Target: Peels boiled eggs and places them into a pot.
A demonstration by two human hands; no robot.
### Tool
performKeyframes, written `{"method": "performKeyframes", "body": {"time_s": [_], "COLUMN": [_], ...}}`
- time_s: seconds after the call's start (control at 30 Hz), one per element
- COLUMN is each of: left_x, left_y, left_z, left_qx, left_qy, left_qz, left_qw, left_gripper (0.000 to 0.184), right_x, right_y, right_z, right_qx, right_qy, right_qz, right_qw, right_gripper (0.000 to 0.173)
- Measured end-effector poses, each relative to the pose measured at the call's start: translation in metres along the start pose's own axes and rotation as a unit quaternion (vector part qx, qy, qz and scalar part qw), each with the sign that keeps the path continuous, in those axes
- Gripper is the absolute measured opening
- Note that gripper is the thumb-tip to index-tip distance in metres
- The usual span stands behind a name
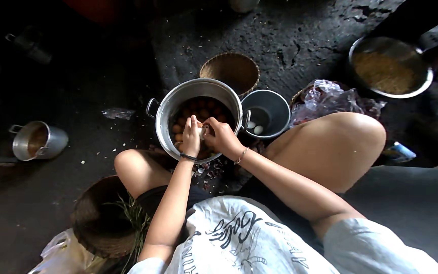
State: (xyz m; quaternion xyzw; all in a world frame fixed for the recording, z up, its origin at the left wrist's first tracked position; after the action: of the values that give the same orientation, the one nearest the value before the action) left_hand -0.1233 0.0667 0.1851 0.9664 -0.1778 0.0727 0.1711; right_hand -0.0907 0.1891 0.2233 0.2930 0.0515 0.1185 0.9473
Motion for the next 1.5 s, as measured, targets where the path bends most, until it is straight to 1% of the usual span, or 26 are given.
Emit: {"method": "performKeyframes", "body": {"time_s": [0.07, 0.1, 0.2, 0.23, 0.3, 0.33, 0.43, 0.5, 0.57, 0.67, 0.73, 0.83, 0.93, 1.03, 1.1, 1.17, 1.23, 1.27, 1.33, 1.4, 1.5], "left_x": [0.001, 0.000, -0.005, -0.004, -0.003, -0.002, 0.000, 0.003, 0.005, 0.005, 0.001, -0.008, -0.010, -0.009, -0.003, 0.001, 0.004, 0.004, 0.003, -0.005, -0.002], "left_y": [0.000, -0.001, -0.001, 0.000, 0.002, 0.003, 0.004, 0.006, 0.009, 0.013, 0.014, 0.010, 0.007, 0.006, 0.008, 0.009, 0.010, 0.010, 0.009, 0.006, 0.003], "left_z": [0.005, 0.004, -0.003, -0.002, 0.002, 0.005, 0.009, 0.007, 0.004, -0.004, -0.008, -0.010, -0.011, -0.012, -0.014, -0.017, -0.021, -0.023, -0.024, -0.020, -0.020], "left_qx": [0.000, 0.006, 0.048, 0.043, 0.035, 0.034, 0.042, 0.016, -0.030, -0.040, -0.037, -0.032, -0.049, -0.078, -0.107, -0.115, -0.117, -0.120, -0.129, -0.134, -0.153], "left_qy": [0.014, 0.013, -0.011, -0.008, 0.006, 0.012, 0.024, 0.026, 0.022, 0.005, -0.004, 0.002, 0.001, -0.001, 0.001, 0.001, 0.003, 0.001, -0.003, -0.006, -0.017], "left_qz": [-0.004, -0.007, 0.001, 0.016, 0.042, 0.049, 0.047, 0.029, 0.012, 0.011, 0.004, 0.012, 0.016, 0.021, 0.040, 0.079, 0.102, 0.102, 0.099, 0.101, 0.100], "left_qw": [1.000, 1.000, 0.999, 0.999, 0.998, 0.998, 0.998, 0.999, 0.999, 0.999, 0.999, 0.999, 0.999, 0.997, 0.993, 0.990, 0.988, 0.988, 0.987, 0.986, 0.983], "left_gripper": [0.066, 0.065, 0.058, 0.063, 0.073, 0.075, 0.070, 0.067, 0.067, 0.065, 0.061, 0.059, 0.060, 0.062, 0.066, 0.069, 0.069, 0.068, 0.066, 0.061, 0.057], "right_x": [0.000, -0.001, -0.009, -0.011, -0.017, -0.018, -0.019, -0.019, -0.017, -0.009, -0.006, -0.004, -0.004, -0.004, -0.011, -0.016, -0.016, -0.015, -0.009, -0.005, -0.004], "right_y": [0.001, 0.003, 0.010, 0.012, 0.012, 0.011, 0.008, 0.005, 0.003, 0.001, 0.002, 0.001, -0.002, 0.000, 0.001, 0.001, 0.000, -0.001, -0.003, -0.004, -0.006], "right_z": [-0.003, -0.004, -0.014, -0.018, -0.022, -0.021, -0.012, -0.008, -0.006, -0.004, 0.002, 0.015, 0.011, 0.006, -0.003, -0.008, -0.009, -0.009, -0.010, -0.008, -0.012], "right_qx": [0.001, 0.003, -0.022, -0.017, 0.012, 0.019, 0.007, -0.012, -0.032, -0.035, -0.002, 0.101, 0.131, 0.075, 0.000, -0.048, -0.062, -0.057, -0.014, 0.035, 0.038], "right_qy": [-0.014, -0.021, -0.050, -0.050, -0.025, -0.009, 0.021, 0.038, 0.057, 0.104, 0.106, 0.084, 0.062, 0.030, 0.023, 0.034, 0.046, 0.049, 0.068, 0.057, 0.019], "right_qz": [-0.007, -0.011, 0.008, 0.014, 0.033, 0.041, 0.060, 0.065, 0.068, 0.029, 0.023, 0.021, 0.003, 0.024, 0.071, 0.109, 0.132, 0.127, 0.075, 0.052, 0.040], "right_qw": [1.000, 1.000, 0.998, 0.999, 0.999, 0.999, 0.998, 0.997, 0.996, 0.994, 0.994, 0.991, 0.989, 0.996, 0.997, 0.992, 0.988, 0.989, 0.995, 0.996, 0.998], "right_gripper": [0.029, 0.025, 0.014, 0.013, 0.021, 0.025, 0.035, 0.039, 0.034, 0.022, 0.022, 0.020, 0.018, 0.016, 0.019, 0.024, 0.020, 0.019, 0.011, 0.014, 0.017]}}
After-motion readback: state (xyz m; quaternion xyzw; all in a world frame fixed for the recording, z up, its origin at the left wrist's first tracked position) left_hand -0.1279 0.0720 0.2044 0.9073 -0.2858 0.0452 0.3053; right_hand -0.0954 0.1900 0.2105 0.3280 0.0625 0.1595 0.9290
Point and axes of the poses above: each hand's wrist, its own x-axis away from the middle knuckle, its own y-axis out of the back of the hand, z = x × y, the point moved 8 cm from there along -x, towards the middle knuckle, and after that the axes turned 12 degrees about z, right-handed, at the moved point
